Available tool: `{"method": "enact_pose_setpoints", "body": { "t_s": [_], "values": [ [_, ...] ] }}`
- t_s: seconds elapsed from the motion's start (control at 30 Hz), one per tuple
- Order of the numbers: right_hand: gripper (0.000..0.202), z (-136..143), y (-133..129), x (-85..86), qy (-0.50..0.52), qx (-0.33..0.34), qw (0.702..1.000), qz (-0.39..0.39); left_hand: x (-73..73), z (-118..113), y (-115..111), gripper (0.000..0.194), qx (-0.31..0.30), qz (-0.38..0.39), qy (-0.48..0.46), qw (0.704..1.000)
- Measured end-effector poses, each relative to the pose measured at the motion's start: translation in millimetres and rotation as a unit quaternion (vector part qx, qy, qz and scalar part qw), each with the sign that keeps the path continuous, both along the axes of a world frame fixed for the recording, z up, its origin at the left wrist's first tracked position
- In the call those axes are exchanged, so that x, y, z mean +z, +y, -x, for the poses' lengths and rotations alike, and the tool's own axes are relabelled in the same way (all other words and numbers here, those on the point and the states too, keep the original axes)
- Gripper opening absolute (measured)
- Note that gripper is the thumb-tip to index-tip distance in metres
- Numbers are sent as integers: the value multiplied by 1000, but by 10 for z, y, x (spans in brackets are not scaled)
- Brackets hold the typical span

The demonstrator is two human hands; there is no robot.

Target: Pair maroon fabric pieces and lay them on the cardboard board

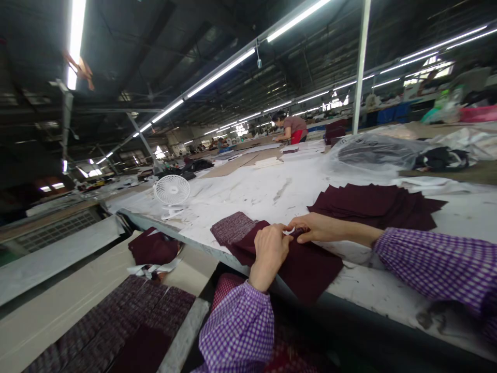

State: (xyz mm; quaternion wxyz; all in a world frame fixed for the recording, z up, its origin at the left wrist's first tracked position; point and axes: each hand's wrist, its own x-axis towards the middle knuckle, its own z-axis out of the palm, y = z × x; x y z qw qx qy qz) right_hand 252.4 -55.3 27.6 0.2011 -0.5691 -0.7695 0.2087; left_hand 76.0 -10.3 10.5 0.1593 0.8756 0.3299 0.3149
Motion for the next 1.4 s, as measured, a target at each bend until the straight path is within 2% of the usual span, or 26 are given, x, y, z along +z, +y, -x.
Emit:
{"method": "enact_pose_setpoints", "body": {
  "t_s": [0.07,0.17,0.23,0.3,0.37,0.43,0.47,0.53,0.6,0.67,0.73,0.8,0.93,1.07,1.13,1.23,1.4],
  "values": [
    [40,3,1,-18,-3,-26,1000,-8,18,-16,-26,16,21,-48,19,998],
    [40,-4,-6,-15,34,-29,999,9,204,122,3,20,59,-87,37,994],
    [38,-36,-14,-6,85,0,995,46,351,286,75,25,84,-63,20,994],
    [33,-97,-29,6,136,31,986,87,422,455,174,27,58,-19,1,998],
    [29,-173,-46,23,180,37,977,111,378,591,276,23,-33,24,16,999],
    [27,-232,-58,48,212,29,970,116,254,672,366,18,-115,65,36,991],
    [28,-245,-58,60,223,30,967,120,187,687,402,17,-129,88,34,987],
    [29,-230,-42,79,221,42,967,123,90,662,448,23,-112,136,0,984],
    [31,-168,-5,77,191,46,974,113,72,570,451,37,-90,184,-45,978],
    [34,-91,45,48,154,32,984,88,117,433,414,47,-101,193,-49,975],
    [36,-30,92,3,115,15,991,59,169,279,359,47,-108,159,-2,981],
    [36,-1,124,-39,77,3,996,36,174,136,311,35,-77,111,63,989],
    [33,-52,133,-63,-19,-17,1000,-2,31,-41,257,21,-3,54,116,992],
    [29,-211,95,-8,-60,-39,997,-17,-91,-54,192,20,-10,-8,115,993],
    [29,-281,77,30,-70,-42,996,-38,-105,-34,155,21,-15,-42,118,992],
    [29,-315,67,67,-114,-13,990,-84,-104,-15,121,22,-21,-80,124,989],
    [25,-252,76,14,-191,6,974,-126,-118,-15,115,22,-26,-112,132,985]
  ]
}}
